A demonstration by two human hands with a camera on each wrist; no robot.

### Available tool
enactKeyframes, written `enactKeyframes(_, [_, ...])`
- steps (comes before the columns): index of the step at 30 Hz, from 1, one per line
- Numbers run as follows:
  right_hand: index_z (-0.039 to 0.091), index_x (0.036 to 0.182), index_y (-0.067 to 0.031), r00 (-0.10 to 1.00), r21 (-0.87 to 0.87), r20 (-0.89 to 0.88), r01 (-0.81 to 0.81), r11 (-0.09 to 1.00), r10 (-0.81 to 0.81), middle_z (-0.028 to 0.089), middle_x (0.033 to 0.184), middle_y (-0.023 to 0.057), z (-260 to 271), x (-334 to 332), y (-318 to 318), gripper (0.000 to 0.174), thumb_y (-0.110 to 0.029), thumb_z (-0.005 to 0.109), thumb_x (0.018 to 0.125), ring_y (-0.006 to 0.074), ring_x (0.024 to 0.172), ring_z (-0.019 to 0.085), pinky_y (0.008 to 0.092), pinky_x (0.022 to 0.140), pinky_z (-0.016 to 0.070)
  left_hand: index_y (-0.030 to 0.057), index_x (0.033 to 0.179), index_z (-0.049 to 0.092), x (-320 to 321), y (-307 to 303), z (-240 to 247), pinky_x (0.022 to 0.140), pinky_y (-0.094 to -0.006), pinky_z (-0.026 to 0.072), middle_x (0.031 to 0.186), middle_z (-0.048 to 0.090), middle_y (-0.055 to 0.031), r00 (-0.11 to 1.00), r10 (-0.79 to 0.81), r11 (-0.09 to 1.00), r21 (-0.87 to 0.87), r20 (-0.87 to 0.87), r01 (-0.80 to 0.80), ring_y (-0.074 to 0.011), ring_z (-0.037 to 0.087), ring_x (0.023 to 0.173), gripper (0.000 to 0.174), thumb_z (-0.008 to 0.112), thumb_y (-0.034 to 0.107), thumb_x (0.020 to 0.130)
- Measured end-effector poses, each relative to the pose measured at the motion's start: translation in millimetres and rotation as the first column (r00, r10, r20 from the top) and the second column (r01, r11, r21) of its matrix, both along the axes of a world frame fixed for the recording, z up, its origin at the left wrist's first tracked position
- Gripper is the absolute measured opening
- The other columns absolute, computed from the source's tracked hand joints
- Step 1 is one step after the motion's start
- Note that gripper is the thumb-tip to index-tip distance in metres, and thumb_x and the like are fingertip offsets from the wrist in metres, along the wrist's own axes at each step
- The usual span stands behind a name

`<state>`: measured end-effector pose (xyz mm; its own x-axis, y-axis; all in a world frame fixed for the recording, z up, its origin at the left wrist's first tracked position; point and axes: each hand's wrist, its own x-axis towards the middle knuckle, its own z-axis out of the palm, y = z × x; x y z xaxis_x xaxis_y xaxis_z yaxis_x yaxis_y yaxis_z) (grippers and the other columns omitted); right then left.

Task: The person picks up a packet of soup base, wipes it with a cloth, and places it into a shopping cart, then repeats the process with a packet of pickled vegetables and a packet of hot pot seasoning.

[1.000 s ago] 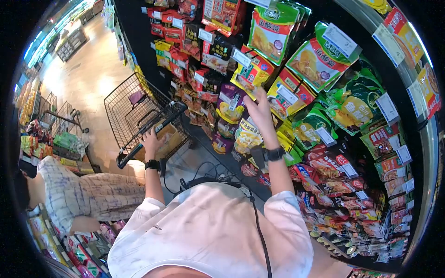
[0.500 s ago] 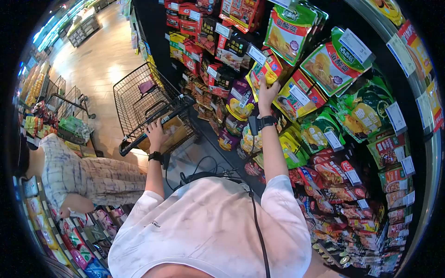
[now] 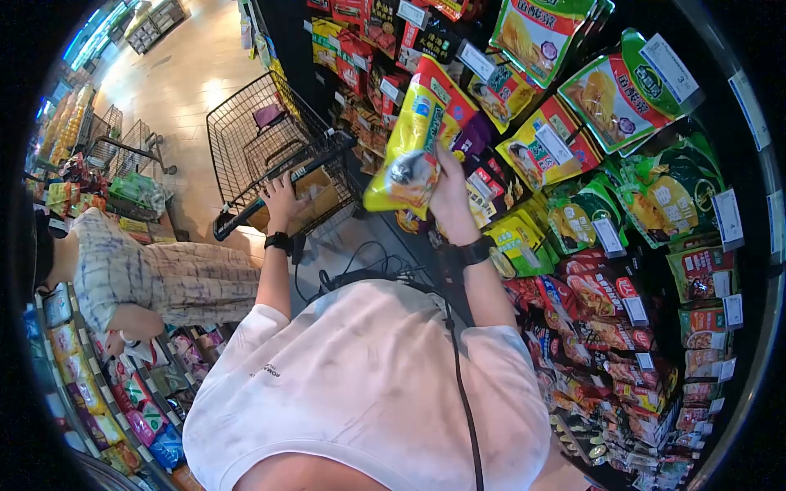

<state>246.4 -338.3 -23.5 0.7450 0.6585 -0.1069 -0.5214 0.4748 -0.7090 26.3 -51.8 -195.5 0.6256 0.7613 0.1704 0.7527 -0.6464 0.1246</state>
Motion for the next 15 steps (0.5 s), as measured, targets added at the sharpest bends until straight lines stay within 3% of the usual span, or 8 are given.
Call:
enactKeyframes(1, [0.056, 0.132, -0.0025, 0.976, -0.001, -0.202, -0.089, 0.996, 0.087, 0.064, 0.126, 0.0107, 6.6, -13.9, -3.0, 0.042, -0.033, 0.053, 0.103, 0.0230, 0.111, 0.063, 0.0401, 0.102, 0.0494, 0.0094, 0.147, 0.044, -0.9, 2.2, -2.9, 0.111, -0.0625, 0.0213, 0.128, 0.054, -0.0197, 1.000, -0.004, 1.000, 0.009, -0.001, 0.004, -0.0386, 0.048, 0.125, 0.083, 0.065, 0.058, 0.083])
enactKeyframes(2, [0.056, 0.129, -0.0008, 0.904, 0.419, -0.108, -0.335, 0.844, 0.413, 0.063, 0.116, 0.0129, -1.4, -13.2, 5.6, 0.046, -0.035, 0.058, 0.099, 0.0251, 0.099, 0.062, 0.0374, 0.092, 0.0509, 0.0095, 0.147, 0.044, -1.8, 4.0, -6.6, 0.112, -0.0627, 0.0212, 0.128, 0.054, -0.0198, 1.000, -0.010, 1.000, 0.015, -0.005, 0.010, -0.0388, 0.048, 0.125, 0.084, 0.065, 0.058, 0.082])
enactKeyframes(4, [0.056, 0.124, -0.0003, 0.775, 0.686, -0.055, -0.429, 0.588, 0.630, 0.057, 0.101, 0.0111, -9.8, -12.2, 24.6, 0.044, -0.033, 0.062, 0.095, 0.0220, 0.084, 0.054, 0.0322, 0.079, 0.0476, 0.0113, 0.149, 0.042, -2.2, 5.9, -8.9, 0.112, -0.0636, 0.0221, 0.128, 0.053, -0.0203, 1.000, -0.007, 1.000, 0.011, -0.012, 0.007, -0.0390, 0.047, 0.127, 0.087, 0.067, 0.058, 0.080])
enactKeyframes(5, [0.056, 0.117, -0.0019, 0.801, 0.664, -0.148, -0.354, 0.658, 0.580, 0.051, 0.093, 0.0081, -2.7, -20.0, 17.6, 0.038, -0.032, 0.062, 0.095, 0.0183, 0.078, 0.044, 0.0293, 0.072, 0.0423, 0.0117, 0.150, 0.042, -3.1, 5.7, -5.1, 0.112, -0.0630, 0.0227, 0.129, 0.052, -0.0202, 0.999, -0.012, 1.000, 0.000, -0.031, 0.012, -0.0388, 0.046, 0.128, 0.088, 0.069, 0.058, 0.080])
enactKeyframes(8, [0.053, 0.111, -0.0003, 0.689, 0.734, -0.322, -0.252, 0.631, 0.649, 0.047, 0.092, 0.0068, 18.3, -30.3, 13.3, 0.035, -0.030, 0.062, 0.095, 0.0187, 0.080, 0.044, 0.0293, 0.072, 0.0440, 0.0128, 0.150, 0.041, -5.2, 4.9, -9.4, 0.111, -0.0614, 0.0249, 0.130, 0.052, -0.0191, 1.000, -0.013, 0.998, 0.069, -0.022, 0.014, -0.0375, 0.046, 0.129, 0.091, 0.073, 0.057, 0.077])
enactKeyframes(11, [0.049, 0.108, 0.0011, 0.650, 0.666, -0.405, -0.273, 0.694, 0.644, 0.045, 0.088, 0.0078, 39.0, -39.3, 0.2, 0.033, -0.029, 0.057, 0.098, 0.0197, 0.080, 0.044, 0.0283, 0.068, 0.0455, 0.0137, 0.151, 0.039, -5.7, 8.1, -18.5, 0.109, -0.0617, 0.0264, 0.130, 0.052, -0.0177, 1.000, -0.020, 0.995, 0.092, -0.023, 0.022, -0.0376, 0.048, 0.126, 0.093, 0.074, 0.057, 0.076])
enactKeyframes(14, [0.047, 0.106, 0.0013, 0.539, 0.806, -0.212, -0.376, 0.458, 0.815, 0.045, 0.086, 0.0104, 44.3, -36.4, -1.4, 0.031, -0.029, 0.052, 0.101, 0.0217, 0.080, 0.045, 0.0268, 0.063, 0.0470, 0.0164, 0.152, 0.035, -4.3, 9.5, -19.3, 0.107, -0.0641, 0.0280, 0.135, 0.049, -0.0183, 1.000, -0.016, 0.999, 0.040, -0.016, 0.016, -0.0391, 0.048, 0.128, 0.096, 0.079, 0.049, 0.074])
enactKeyframes(15, [0.045, 0.105, 0.0018, 0.578, 0.813, -0.187, -0.364, 0.455, 0.795, 0.045, 0.083, 0.0127, 52.1, -40.9, -1.8, 0.030, -0.028, 0.046, 0.104, 0.0232, 0.077, 0.046, 0.0258, 0.057, 0.0479, 0.0157, 0.152, 0.037, -4.7, 8.3, -20.5, 0.108, -0.0634, 0.0271, 0.133, 0.050, -0.0178, 1.000, -0.012, 0.998, 0.055, -0.010, 0.013, -0.0381, 0.047, 0.128, 0.095, 0.077, 0.052, 0.075])
